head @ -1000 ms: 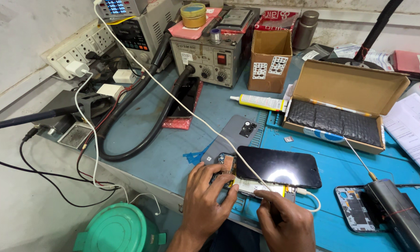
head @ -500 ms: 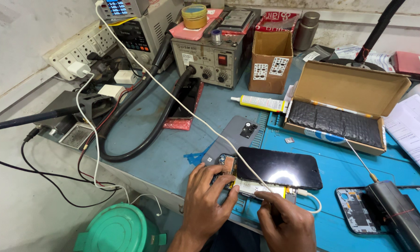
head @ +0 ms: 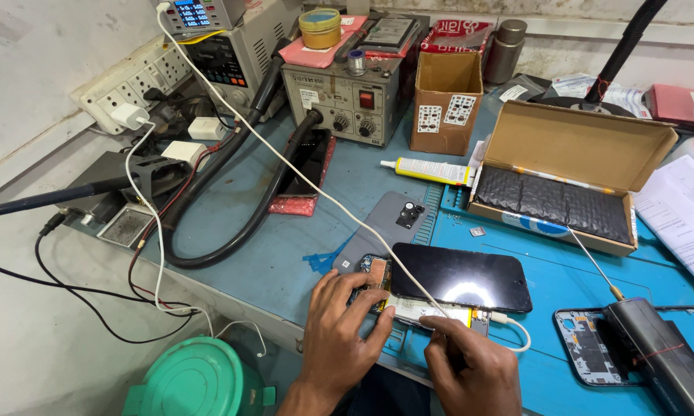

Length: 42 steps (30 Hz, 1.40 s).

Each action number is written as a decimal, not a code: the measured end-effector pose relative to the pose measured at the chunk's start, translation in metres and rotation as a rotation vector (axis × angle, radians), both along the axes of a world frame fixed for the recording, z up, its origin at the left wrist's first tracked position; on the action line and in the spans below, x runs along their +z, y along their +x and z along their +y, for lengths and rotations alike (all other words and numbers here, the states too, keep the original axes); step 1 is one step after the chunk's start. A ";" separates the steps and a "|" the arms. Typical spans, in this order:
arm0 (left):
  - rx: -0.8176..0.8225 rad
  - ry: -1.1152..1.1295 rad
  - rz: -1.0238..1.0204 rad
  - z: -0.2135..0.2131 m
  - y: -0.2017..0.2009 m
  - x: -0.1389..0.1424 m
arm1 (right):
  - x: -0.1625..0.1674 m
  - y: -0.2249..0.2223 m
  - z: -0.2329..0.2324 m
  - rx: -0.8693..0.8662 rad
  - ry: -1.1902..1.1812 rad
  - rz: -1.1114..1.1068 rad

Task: The person repairs a smartphone at a workbench. They first work on a phone connected to a charging cable, then use a screwdriver to unscrew components, lift out the battery with a pry tool, and use tweezers to detach and reposition the motherboard inside the phone frame.

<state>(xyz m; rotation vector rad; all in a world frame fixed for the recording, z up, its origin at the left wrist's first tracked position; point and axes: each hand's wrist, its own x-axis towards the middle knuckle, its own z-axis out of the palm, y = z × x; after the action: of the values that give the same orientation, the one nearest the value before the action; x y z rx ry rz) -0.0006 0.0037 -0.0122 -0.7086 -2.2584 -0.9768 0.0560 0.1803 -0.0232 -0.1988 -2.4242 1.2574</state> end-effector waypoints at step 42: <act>0.005 0.009 0.003 0.001 0.000 -0.002 | 0.007 0.001 -0.002 -0.014 -0.007 -0.050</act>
<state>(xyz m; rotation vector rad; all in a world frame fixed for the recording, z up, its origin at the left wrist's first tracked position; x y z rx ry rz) -0.0008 0.0045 -0.0139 -0.6993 -2.2505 -0.9825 0.0568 0.1785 -0.0161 -0.2520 -2.4566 1.2694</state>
